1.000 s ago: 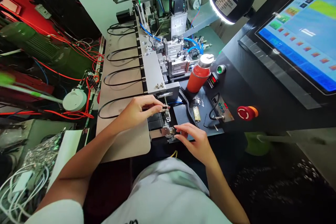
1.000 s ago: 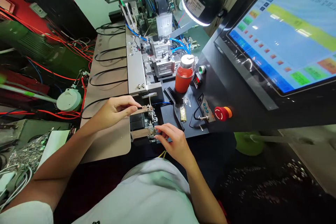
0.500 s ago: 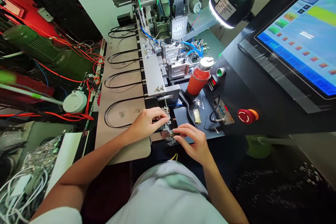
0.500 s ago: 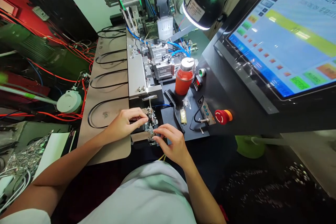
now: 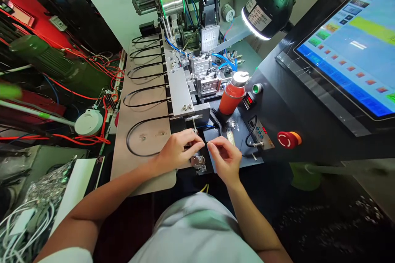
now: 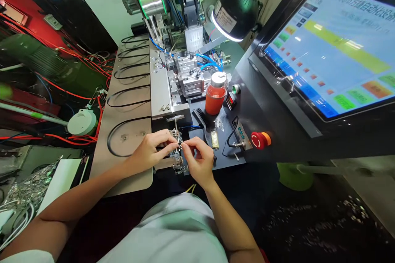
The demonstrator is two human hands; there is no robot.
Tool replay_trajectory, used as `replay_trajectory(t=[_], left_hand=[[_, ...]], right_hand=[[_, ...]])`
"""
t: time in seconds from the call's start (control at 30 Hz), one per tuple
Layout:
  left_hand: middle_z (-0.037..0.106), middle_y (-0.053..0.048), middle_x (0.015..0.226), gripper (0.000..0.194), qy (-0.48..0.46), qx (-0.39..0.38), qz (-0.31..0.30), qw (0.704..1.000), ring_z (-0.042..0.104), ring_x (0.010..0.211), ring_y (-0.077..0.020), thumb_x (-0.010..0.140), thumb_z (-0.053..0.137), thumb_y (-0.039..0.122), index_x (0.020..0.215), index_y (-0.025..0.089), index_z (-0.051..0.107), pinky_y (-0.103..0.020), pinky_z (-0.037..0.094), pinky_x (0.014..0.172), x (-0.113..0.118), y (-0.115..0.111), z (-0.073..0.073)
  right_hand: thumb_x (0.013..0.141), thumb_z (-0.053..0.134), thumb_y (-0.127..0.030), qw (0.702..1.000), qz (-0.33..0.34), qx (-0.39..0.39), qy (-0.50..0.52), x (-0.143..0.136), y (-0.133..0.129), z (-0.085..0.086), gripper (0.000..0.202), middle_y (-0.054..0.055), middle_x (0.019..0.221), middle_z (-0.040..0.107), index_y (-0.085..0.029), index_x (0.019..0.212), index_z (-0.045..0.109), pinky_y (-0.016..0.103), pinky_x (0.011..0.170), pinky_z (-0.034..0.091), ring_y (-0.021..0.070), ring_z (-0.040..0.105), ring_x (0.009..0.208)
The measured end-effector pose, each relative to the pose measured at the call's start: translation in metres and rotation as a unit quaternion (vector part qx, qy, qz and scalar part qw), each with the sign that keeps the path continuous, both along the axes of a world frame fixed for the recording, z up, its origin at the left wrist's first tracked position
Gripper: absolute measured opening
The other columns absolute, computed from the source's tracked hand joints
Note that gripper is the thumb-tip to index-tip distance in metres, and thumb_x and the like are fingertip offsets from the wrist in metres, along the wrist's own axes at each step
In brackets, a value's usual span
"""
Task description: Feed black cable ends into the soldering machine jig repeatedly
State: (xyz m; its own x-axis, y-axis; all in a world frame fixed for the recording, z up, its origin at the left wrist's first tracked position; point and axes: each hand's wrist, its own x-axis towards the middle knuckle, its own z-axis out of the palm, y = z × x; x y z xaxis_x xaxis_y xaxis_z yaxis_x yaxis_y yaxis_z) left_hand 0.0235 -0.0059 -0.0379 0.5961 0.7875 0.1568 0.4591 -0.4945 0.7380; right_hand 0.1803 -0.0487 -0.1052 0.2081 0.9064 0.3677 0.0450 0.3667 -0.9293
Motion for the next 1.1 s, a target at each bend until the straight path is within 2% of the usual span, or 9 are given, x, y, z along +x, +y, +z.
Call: replay_trajectory(t=[0.1,0.2,0.3,0.43,0.53,0.7,0.9,1.1], left_hand=[[0.058,-0.001,0.072,0.022,-0.066,-0.077,0.062,0.993,0.053,0.065,-0.0103,0.092,0.054,0.029,0.078,0.015,0.063,-0.02,0.039,0.059,0.009,-0.006,0.0],[0.058,0.0,0.07,0.026,-0.09,-0.131,0.084,0.984,0.052,0.063,-0.0102,0.092,0.054,0.035,0.078,0.014,0.062,-0.02,0.039,0.055,0.011,-0.008,-0.001],[0.059,-0.001,0.072,0.024,-0.066,-0.118,0.094,0.986,0.053,0.064,-0.0108,0.092,0.054,0.034,0.08,0.015,0.063,-0.021,0.039,0.057,0.006,-0.004,0.0],[0.061,-0.001,0.075,0.022,0.042,-0.036,0.123,0.991,0.054,0.068,-0.0124,0.091,0.052,0.027,0.076,0.016,0.064,-0.023,0.039,0.061,-0.006,0.009,-0.002],[0.063,-0.001,0.074,0.024,0.111,-0.024,0.123,0.986,0.055,0.068,-0.0131,0.091,0.049,0.023,0.073,0.016,0.064,-0.024,0.038,0.063,-0.01,0.018,-0.008],[0.066,-0.002,0.077,0.027,0.165,-0.028,0.131,0.977,0.058,0.073,-0.0154,0.092,0.046,0.024,0.074,0.017,0.065,-0.026,0.038,0.067,-0.008,0.023,-0.017],[0.067,-0.002,0.078,0.025,0.197,-0.028,0.154,0.968,0.058,0.073,-0.0166,0.09,0.047,0.026,0.075,0.019,0.066,-0.027,0.035,0.065,-0.005,0.023,-0.014],[0.064,-0.002,0.07,0.026,0.209,-0.022,0.152,0.966,0.055,0.066,-0.0152,0.089,0.047,0.025,0.07,0.018,0.064,-0.027,0.034,0.062,-0.003,0.026,-0.014]], right_hand=[[0.09,0.056,-0.017,0.989,-0.11,0.095,-0.005,-0.017,0.004,-0.001,0.011,-0.001,0.067,0.057,-0.02,0.08,0.059,0.026,0.056,0.04,0.0123,0.051,0.061],[0.091,0.054,-0.017,0.984,-0.138,0.107,-0.036,-0.026,0.006,0.0,0.013,-0.001,0.065,0.054,-0.021,0.079,0.055,0.027,0.055,0.039,0.0128,0.05,0.059],[0.094,0.05,-0.022,0.99,-0.111,0.061,-0.068,-0.022,0.006,0.0,0.018,0.0,0.065,0.053,-0.021,0.077,0.053,0.027,0.054,0.038,0.0131,0.049,0.059],[0.094,0.051,-0.028,0.994,-0.082,-0.016,-0.073,-0.007,0.006,-0.004,0.021,0.0,0.069,0.055,-0.02,0.076,0.056,0.027,0.057,0.039,0.0133,0.05,0.062],[0.093,0.054,-0.031,0.993,-0.089,-0.058,-0.06,0.002,0.006,-0.012,0.021,0.0,0.068,0.055,-0.019,0.077,0.059,0.026,0.057,0.039,0.013,0.049,0.061],[0.092,0.055,-0.034,0.992,-0.089,-0.077,-0.052,0.004,0.008,-0.019,0.023,-0.001,0.067,0.055,-0.019,0.076,0.06,0.025,0.056,0.039,0.0126,0.048,0.06],[0.092,0.054,-0.034,0.991,-0.081,-0.084,-0.062,0.005,0.009,-0.023,0.023,0.0,0.069,0.058,-0.019,0.076,0.06,0.026,0.058,0.04,0.0137,0.052,0.063],[0.094,0.047,-0.035,0.992,0.007,-0.092,-0.083,0.003,0.023,-0.024,0.027,-0.002,0.065,0.051,-0.019,0.073,0.054,0.026,0.055,0.036,0.0121,0.046,0.058]])
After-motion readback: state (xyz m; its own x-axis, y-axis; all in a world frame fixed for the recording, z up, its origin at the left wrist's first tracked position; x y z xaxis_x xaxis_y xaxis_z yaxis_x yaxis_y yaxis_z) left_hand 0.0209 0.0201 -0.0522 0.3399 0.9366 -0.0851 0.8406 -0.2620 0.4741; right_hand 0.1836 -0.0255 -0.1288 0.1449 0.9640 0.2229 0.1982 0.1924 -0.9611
